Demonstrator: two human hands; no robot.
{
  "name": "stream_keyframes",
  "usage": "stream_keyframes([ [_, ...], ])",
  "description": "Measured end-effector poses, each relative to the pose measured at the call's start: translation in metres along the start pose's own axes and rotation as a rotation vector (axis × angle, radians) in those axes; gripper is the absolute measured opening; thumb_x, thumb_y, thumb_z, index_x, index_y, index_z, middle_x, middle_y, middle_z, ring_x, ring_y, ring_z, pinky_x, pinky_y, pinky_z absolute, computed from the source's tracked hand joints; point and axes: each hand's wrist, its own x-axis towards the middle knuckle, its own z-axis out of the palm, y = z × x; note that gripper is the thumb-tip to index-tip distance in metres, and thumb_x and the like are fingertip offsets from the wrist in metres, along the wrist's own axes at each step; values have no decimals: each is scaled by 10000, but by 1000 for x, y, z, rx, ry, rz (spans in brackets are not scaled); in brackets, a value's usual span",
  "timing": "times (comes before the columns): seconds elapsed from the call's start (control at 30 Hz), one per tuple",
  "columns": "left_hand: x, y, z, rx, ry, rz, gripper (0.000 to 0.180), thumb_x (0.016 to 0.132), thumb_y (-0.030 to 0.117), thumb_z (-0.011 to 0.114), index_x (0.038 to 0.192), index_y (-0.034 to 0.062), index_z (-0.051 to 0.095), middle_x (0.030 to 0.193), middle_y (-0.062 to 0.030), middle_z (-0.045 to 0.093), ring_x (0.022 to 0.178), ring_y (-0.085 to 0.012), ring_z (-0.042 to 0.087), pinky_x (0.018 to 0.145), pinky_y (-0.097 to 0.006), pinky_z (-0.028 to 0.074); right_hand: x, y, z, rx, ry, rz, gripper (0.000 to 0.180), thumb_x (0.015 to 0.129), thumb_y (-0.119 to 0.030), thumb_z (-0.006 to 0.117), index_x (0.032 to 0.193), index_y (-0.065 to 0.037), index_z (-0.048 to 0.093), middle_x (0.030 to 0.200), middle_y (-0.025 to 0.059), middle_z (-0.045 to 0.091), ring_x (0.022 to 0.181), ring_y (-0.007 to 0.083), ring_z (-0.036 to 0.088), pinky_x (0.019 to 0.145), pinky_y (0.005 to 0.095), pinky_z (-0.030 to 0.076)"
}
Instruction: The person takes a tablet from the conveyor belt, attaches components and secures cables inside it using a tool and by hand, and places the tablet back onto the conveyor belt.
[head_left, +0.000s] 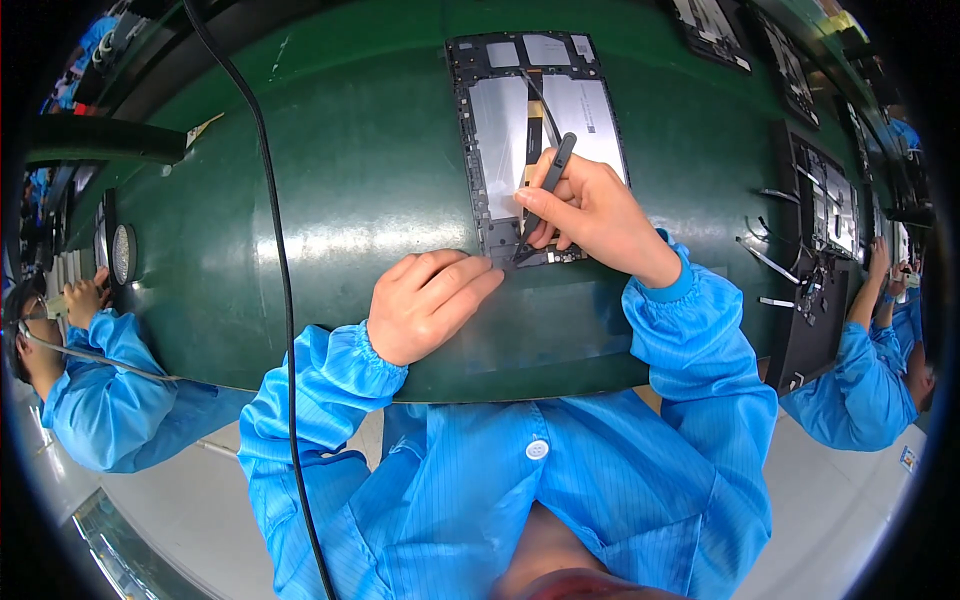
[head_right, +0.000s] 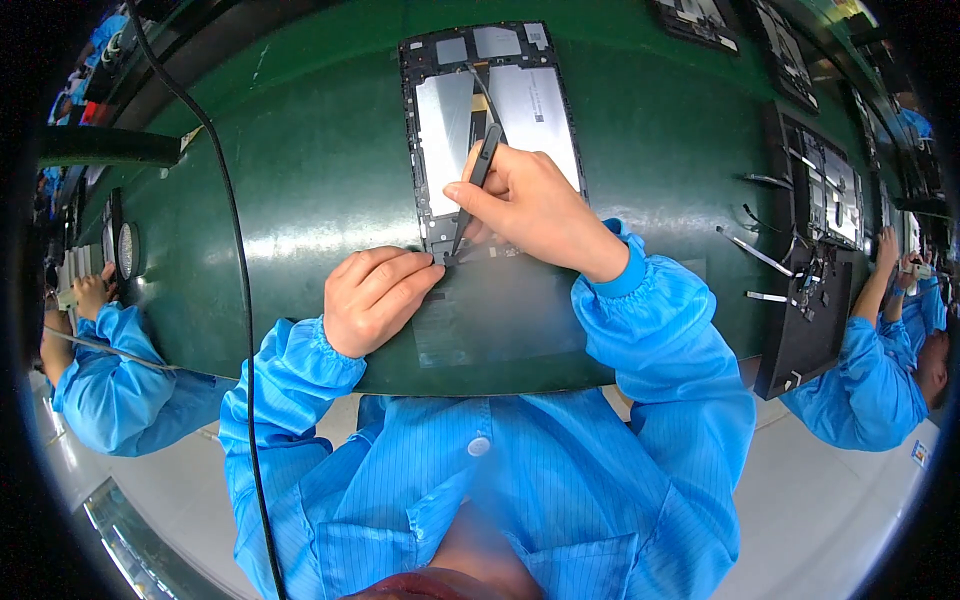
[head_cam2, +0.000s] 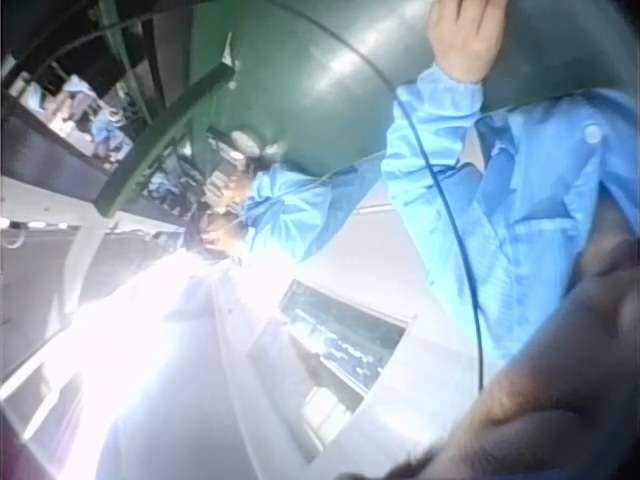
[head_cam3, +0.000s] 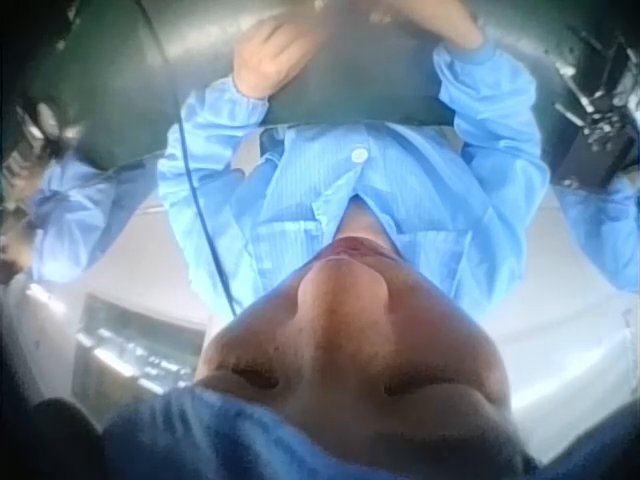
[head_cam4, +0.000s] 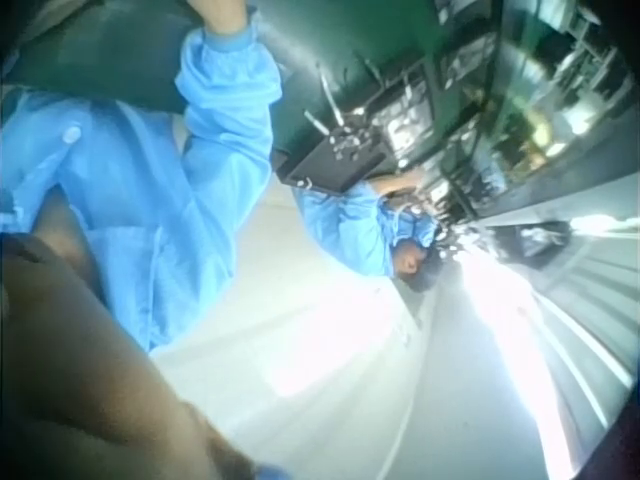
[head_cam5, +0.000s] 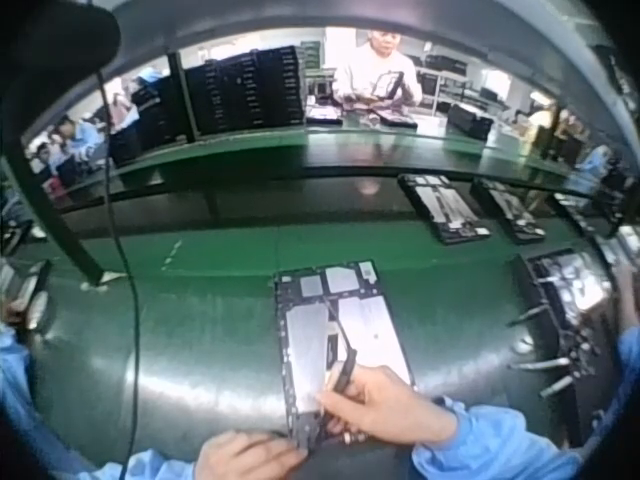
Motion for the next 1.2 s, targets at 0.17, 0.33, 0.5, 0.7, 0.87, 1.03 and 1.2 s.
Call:
stream_keyframes([
  [0.17,0,1,0,5,4,2,416,650,96,734,1066,93,728,1087,-13,683,934,-185,652,695,-304,528,0,2,1,-17,21,-28,270,970,-219,670,978,42,599,729,150,712,684,195,734,539,294,525],
  [0.33,0,1,0,11,-1,3,410,659,94,734,1069,92,726,1089,-15,681,947,-185,650,700,-302,526,-1,2,1,-26,28,-24,260,971,-201,668,962,47,591,733,154,712,684,197,733,564,295,535],
  [0.5,1,1,-1,42,-14,16,421,674,106,708,1094,100,725,1089,-13,678,954,-179,646,711,-296,521,-1,-2,2,-3,27,-27,250,973,-186,664,964,52,588,756,159,717,692,196,731,580,302,549],
  [0.7,5,8,-9,132,-100,33,502,690,126,659,1187,142,728,1098,-23,676,958,-194,654,728,-304,528,-3,-1,3,-6,34,-31,244,976,-187,658,973,47,588,769,156,719,695,187,728,586,297,555],
  [0.87,7,2,-11,116,-137,39,534,688,129,650,1217,155,720,1109,-37,657,989,-207,644,770,-312,532,-10,1,-4,103,92,20,216,990,-196,644,993,11,583,799,113,711,713,151,719,567,251,537],
  [1.03,13,-7,-13,37,-163,67,511,694,117,660,1198,162,726,1069,-35,650,1004,-218,642,793,-328,544,-24,18,-22,73,135,-140,173,999,-189,641,976,-37,562,798,40,657,724,100,669,549,225,506],
  [1.2,14,-8,-13,12,-151,64,488,686,118,675,1168,165,740,1063,-31,650,992,-217,645,792,-333,550,-25,15,-20,-43,107,-199,160,985,-151,659,985,-29,556,805,39,649,721,107,665,584,234,505],
])
